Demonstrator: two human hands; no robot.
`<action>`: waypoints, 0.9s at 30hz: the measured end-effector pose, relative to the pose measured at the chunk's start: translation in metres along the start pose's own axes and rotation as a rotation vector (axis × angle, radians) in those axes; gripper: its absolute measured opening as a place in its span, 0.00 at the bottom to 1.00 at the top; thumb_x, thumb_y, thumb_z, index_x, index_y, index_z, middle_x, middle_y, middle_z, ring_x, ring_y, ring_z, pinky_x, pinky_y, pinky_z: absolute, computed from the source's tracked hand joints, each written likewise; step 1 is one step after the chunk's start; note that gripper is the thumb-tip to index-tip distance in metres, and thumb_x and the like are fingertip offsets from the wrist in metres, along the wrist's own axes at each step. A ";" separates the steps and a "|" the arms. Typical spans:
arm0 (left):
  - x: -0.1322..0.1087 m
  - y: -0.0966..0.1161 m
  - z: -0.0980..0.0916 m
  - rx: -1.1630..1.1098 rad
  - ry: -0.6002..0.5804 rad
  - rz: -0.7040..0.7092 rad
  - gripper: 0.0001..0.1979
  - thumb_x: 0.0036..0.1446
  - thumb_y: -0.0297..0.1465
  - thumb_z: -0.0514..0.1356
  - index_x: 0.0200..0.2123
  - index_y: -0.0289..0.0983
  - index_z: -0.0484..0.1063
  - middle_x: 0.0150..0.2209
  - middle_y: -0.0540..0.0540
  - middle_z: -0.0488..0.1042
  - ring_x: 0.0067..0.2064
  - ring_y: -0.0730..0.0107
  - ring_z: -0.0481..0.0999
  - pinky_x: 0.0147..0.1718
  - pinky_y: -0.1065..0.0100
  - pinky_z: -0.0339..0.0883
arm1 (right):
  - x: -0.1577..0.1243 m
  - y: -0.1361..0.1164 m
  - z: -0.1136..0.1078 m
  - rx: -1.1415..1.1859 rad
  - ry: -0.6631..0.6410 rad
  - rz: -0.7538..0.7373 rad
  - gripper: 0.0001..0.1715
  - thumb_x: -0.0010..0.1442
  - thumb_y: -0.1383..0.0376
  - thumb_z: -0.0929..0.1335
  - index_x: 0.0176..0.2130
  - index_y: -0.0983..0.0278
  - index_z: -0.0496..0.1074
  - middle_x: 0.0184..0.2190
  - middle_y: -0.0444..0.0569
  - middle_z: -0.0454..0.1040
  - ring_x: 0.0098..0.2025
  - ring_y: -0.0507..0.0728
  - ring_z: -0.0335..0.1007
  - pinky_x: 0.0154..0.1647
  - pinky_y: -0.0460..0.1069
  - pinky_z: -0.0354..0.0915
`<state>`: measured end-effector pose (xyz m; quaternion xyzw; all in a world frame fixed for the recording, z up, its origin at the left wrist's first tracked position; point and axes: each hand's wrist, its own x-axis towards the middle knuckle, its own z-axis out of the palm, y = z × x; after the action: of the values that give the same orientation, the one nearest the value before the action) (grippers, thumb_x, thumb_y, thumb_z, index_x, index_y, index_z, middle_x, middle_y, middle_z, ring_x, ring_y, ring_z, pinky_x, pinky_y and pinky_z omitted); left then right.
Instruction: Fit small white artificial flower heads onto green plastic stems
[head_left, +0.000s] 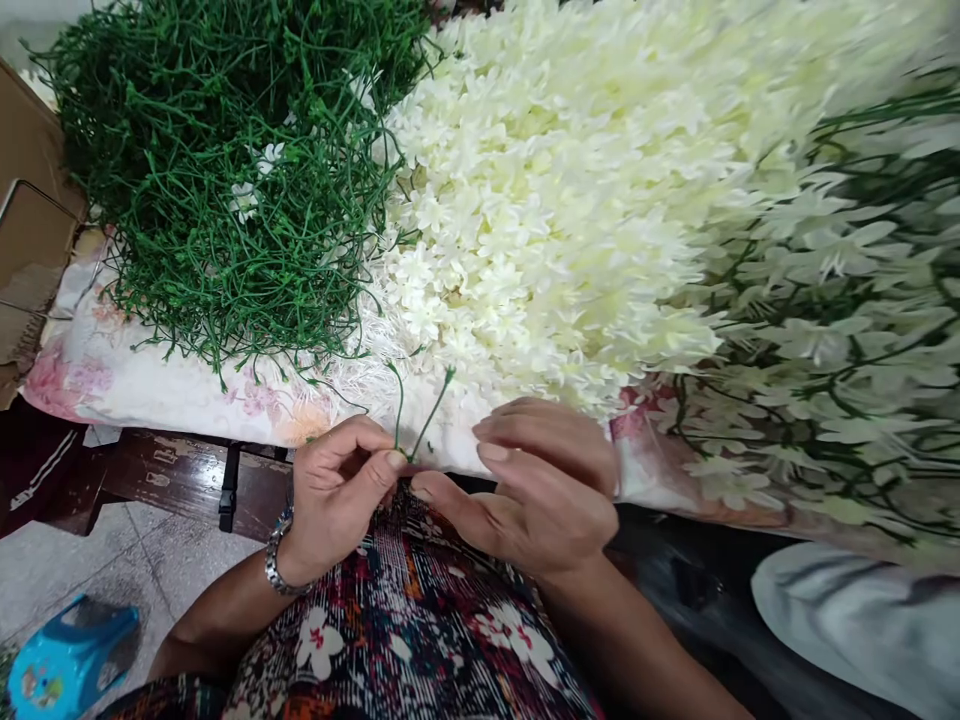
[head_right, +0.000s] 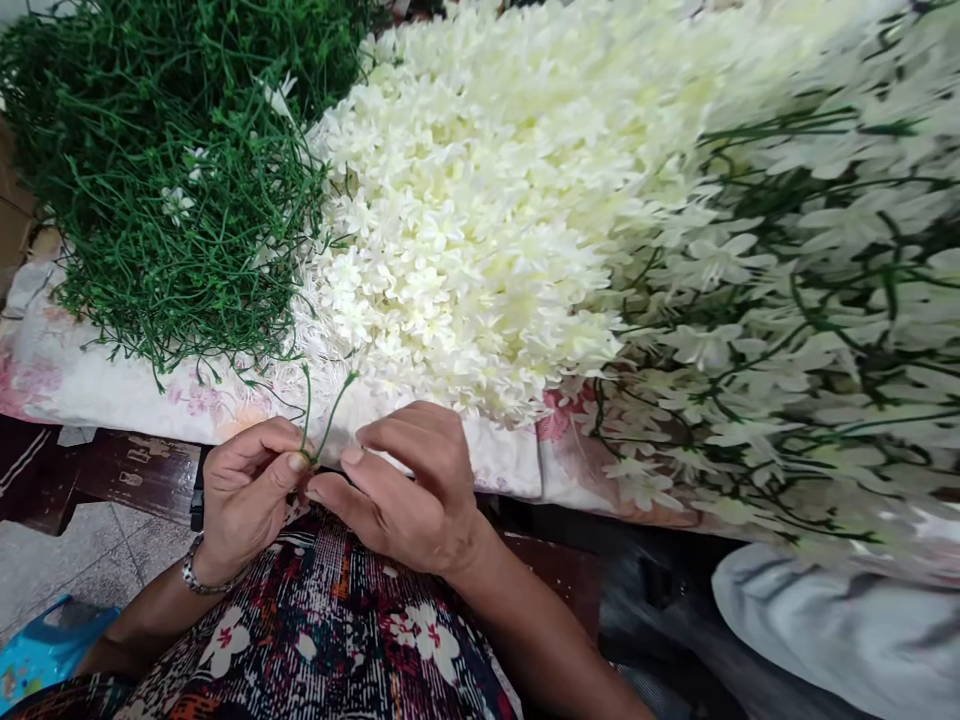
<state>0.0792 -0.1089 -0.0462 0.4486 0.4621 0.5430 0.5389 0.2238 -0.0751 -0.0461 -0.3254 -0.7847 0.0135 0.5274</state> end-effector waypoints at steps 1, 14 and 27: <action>0.000 -0.001 0.000 -0.008 -0.005 -0.007 0.03 0.50 0.26 0.57 0.25 0.34 0.68 0.21 0.52 0.62 0.22 0.80 0.61 0.20 0.75 0.56 | 0.000 0.000 -0.001 -0.034 -0.024 -0.009 0.19 0.43 0.64 0.71 0.36 0.65 0.64 0.33 0.49 0.62 0.35 0.53 0.61 0.35 0.50 0.64; 0.001 0.009 -0.010 0.104 -0.190 -0.050 0.14 0.50 0.29 0.57 0.43 0.36 0.64 0.36 0.47 0.63 0.23 0.83 0.58 0.18 0.77 0.53 | -0.001 -0.002 0.002 0.116 -0.295 0.052 0.09 0.50 0.71 0.67 0.35 0.68 0.66 0.27 0.49 0.71 0.31 0.52 0.62 0.31 0.50 0.63; 0.006 0.024 -0.015 0.336 -0.304 0.054 0.06 0.51 0.27 0.56 0.23 0.33 0.66 0.36 0.44 0.66 0.36 0.72 0.66 0.33 0.70 0.61 | -0.001 0.004 -0.007 0.166 -0.352 -0.117 0.16 0.49 0.72 0.67 0.40 0.71 0.66 0.30 0.51 0.71 0.35 0.54 0.62 0.35 0.52 0.63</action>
<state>0.0606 -0.1026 -0.0255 0.6210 0.4474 0.3989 0.5051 0.2315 -0.0746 -0.0456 -0.2272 -0.8787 0.1040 0.4068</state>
